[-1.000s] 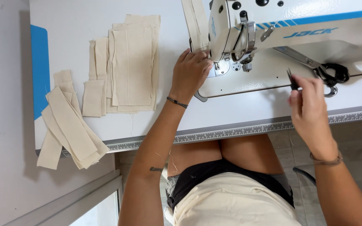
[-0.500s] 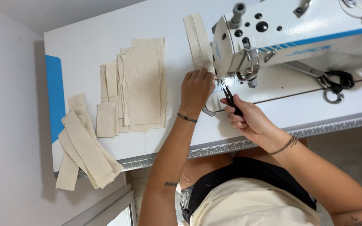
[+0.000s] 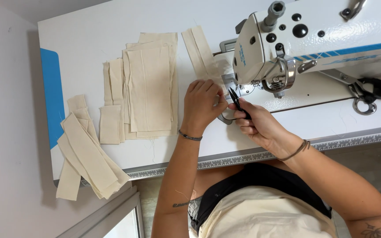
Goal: Folding and trimming fabric strips at a sewing station
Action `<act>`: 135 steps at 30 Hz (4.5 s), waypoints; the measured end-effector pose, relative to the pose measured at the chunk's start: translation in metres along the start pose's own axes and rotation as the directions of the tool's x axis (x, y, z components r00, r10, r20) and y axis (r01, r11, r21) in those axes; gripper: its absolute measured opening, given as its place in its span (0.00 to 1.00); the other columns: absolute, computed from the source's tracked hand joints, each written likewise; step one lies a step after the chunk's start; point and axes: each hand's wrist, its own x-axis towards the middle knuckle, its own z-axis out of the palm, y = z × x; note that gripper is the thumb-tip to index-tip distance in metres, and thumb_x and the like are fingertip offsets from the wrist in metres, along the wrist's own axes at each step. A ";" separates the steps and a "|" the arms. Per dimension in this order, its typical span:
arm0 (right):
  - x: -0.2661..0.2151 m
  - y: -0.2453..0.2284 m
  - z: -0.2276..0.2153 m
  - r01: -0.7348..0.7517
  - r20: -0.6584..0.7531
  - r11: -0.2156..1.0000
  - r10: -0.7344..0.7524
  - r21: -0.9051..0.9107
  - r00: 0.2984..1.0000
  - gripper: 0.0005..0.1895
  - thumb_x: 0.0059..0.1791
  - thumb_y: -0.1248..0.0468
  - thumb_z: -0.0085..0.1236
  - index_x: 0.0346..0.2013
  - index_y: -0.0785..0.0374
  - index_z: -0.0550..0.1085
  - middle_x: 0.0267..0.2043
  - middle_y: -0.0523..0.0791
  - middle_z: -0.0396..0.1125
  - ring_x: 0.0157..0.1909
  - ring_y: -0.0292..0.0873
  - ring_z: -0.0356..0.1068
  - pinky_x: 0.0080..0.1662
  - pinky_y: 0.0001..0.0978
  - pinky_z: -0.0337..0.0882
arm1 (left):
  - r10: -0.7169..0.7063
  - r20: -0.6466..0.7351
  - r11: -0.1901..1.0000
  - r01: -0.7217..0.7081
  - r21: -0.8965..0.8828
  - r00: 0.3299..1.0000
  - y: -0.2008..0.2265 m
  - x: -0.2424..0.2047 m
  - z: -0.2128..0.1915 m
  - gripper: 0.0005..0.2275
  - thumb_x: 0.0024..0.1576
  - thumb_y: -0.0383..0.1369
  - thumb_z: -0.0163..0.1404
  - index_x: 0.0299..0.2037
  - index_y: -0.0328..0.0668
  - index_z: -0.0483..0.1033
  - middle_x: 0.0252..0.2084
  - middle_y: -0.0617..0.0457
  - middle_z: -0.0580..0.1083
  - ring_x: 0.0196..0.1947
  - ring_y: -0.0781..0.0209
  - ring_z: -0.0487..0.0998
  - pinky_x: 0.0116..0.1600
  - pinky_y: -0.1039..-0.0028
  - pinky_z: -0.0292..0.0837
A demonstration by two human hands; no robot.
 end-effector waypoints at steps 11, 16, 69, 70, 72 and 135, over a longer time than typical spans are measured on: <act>-0.019 -0.002 0.007 -0.018 -0.024 0.999 0.017 -0.049 1.000 0.15 0.62 0.57 0.34 0.46 0.68 0.64 0.28 0.36 0.44 0.23 0.24 0.44 0.18 0.10 0.42 | -0.062 0.029 0.994 0.064 -0.087 0.998 -0.002 0.000 -0.003 0.01 0.49 0.33 0.55 0.28 0.51 0.76 0.28 0.55 0.74 0.39 0.55 0.80 0.61 0.59 0.70; -0.021 -0.002 0.011 -0.019 -0.012 0.998 0.018 -0.068 1.000 0.16 0.62 0.57 0.34 0.46 0.68 0.64 0.29 0.36 0.45 0.23 0.24 0.45 0.18 0.09 0.43 | -0.104 0.068 0.989 0.111 -0.101 0.992 -0.003 0.000 -0.004 0.01 0.49 0.34 0.55 0.28 0.51 0.76 0.30 0.53 0.75 0.40 0.54 0.81 0.62 0.58 0.69; -0.011 0.015 -0.028 0.762 0.950 -0.573 -0.115 -0.303 0.292 0.52 0.42 0.29 0.52 0.70 0.60 0.63 0.75 0.50 0.57 0.77 0.54 0.51 0.73 0.54 0.49 | -0.146 -0.372 0.827 -0.094 -0.555 0.917 0.140 -0.145 -0.139 0.06 0.61 0.28 0.53 0.40 0.37 0.85 0.43 0.47 0.84 0.39 0.53 0.87 0.49 0.67 0.83; -0.019 0.020 -0.027 0.762 0.949 -0.571 -0.114 -0.306 0.295 0.52 0.42 0.29 0.52 0.70 0.60 0.63 0.75 0.50 0.57 0.77 0.54 0.51 0.73 0.54 0.49 | -0.149 -0.370 0.825 -0.091 -0.557 0.917 0.140 -0.156 -0.136 0.06 0.61 0.28 0.53 0.40 0.37 0.85 0.43 0.47 0.84 0.39 0.53 0.87 0.49 0.67 0.83; -0.031 0.027 -0.025 0.830 0.928 -0.420 -0.223 -0.367 0.298 0.08 0.50 0.59 0.61 0.41 0.56 0.79 0.44 0.39 0.78 0.52 0.43 0.77 0.65 0.46 0.69 | -0.457 -0.370 0.608 -0.020 -0.794 0.809 0.132 -0.173 -0.130 0.06 0.60 0.18 0.48 0.38 0.24 0.79 0.36 0.31 0.82 0.35 0.40 0.86 0.45 0.54 0.84; -0.168 -0.046 -0.038 0.698 0.633 -0.359 -0.754 -0.620 0.174 0.05 0.53 0.79 0.53 0.33 0.81 0.73 0.35 0.62 0.72 0.34 0.52 0.70 0.27 0.30 0.58 | -0.372 0.437 0.451 0.571 -0.686 0.819 0.226 -0.038 -0.146 0.11 0.63 0.38 0.52 0.48 0.40 0.81 0.21 0.65 0.61 0.24 0.74 0.56 0.29 0.82 0.56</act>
